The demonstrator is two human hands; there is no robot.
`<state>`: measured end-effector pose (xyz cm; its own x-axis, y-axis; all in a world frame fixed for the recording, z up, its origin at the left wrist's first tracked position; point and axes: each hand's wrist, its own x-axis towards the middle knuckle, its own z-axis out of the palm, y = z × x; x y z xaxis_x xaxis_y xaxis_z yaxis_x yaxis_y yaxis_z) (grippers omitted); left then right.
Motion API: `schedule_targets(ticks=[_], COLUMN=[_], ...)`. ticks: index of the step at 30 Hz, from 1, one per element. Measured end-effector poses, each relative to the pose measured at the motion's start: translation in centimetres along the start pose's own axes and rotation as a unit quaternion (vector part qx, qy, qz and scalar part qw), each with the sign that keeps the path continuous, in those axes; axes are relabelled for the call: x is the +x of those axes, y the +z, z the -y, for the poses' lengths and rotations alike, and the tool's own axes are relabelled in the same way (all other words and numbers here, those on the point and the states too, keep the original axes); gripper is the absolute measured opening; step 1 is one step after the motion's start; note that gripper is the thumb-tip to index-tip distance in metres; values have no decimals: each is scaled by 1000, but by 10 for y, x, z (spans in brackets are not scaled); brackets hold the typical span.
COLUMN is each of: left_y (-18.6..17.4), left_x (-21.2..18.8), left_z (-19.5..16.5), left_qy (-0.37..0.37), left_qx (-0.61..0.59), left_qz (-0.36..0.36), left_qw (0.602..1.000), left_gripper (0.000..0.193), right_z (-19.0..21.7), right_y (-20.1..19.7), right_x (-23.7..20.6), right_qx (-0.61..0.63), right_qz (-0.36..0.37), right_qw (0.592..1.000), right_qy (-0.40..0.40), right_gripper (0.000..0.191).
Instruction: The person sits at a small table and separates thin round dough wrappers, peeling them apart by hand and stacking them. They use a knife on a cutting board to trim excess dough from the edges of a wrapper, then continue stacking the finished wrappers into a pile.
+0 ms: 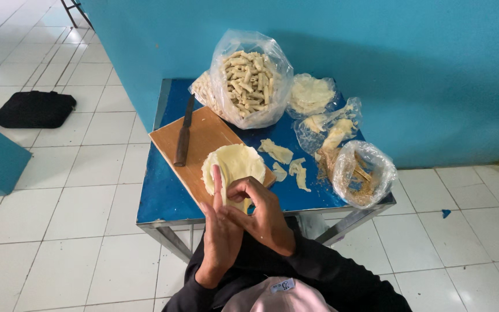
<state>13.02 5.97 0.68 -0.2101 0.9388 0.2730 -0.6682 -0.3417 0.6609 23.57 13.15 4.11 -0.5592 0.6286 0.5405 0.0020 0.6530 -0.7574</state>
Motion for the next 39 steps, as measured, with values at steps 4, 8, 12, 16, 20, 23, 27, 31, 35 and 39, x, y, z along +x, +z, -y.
schedule_targets(ticks=[4, 8, 12, 16, 20, 23, 27, 31, 35, 39], left_y=[8, 11, 7, -2, -7, -8, -9, -12, -16, -15], left_x=[2, 4, 5, 2, 4, 4, 4, 2, 4, 8], left_z=[-2, 2, 8, 11, 14, 15, 13, 13, 14, 12], left_qy=[41, 46, 25, -37, -70, -88, -48, -68, -76, -101], left_qx=[-4, 49, 45, 28, -57, -64, -119, -71, -40, -83], left_qz=[39, -13, -27, -79, -96, -101, -9, -39, -4, 2], left_qw=[998, 998, 998, 996, 991, 989, 992, 994, 996, 991], left_gripper=[82, 76, 69, 54, 51, 52, 55, 53, 55, 57], right_z=[-13, -33, -42, -39, -28, -25, -32, -35, -34, -34], right_y=[-3, -11, -18, -19, -15, -11, -15, -20, -23, -27], right_x=[-3, -7, -9, -8, -14, -17, -13, -10, -8, -5], right_qx=[104, 234, 271, 269, 85, -3, 111, 154, 104, 72], right_qz=[9, 46, 66, 58, 58, 49, 67, 91, 93, 84], right_qw=[990, 958, 937, 935, 987, 997, 985, 972, 979, 978], right_qy=[97, 161, 210, 222, 126, 60, 110, 156, 146, 176], right_gripper=[19, 22, 19, 18, 20, 22, 17, 17, 16, 15])
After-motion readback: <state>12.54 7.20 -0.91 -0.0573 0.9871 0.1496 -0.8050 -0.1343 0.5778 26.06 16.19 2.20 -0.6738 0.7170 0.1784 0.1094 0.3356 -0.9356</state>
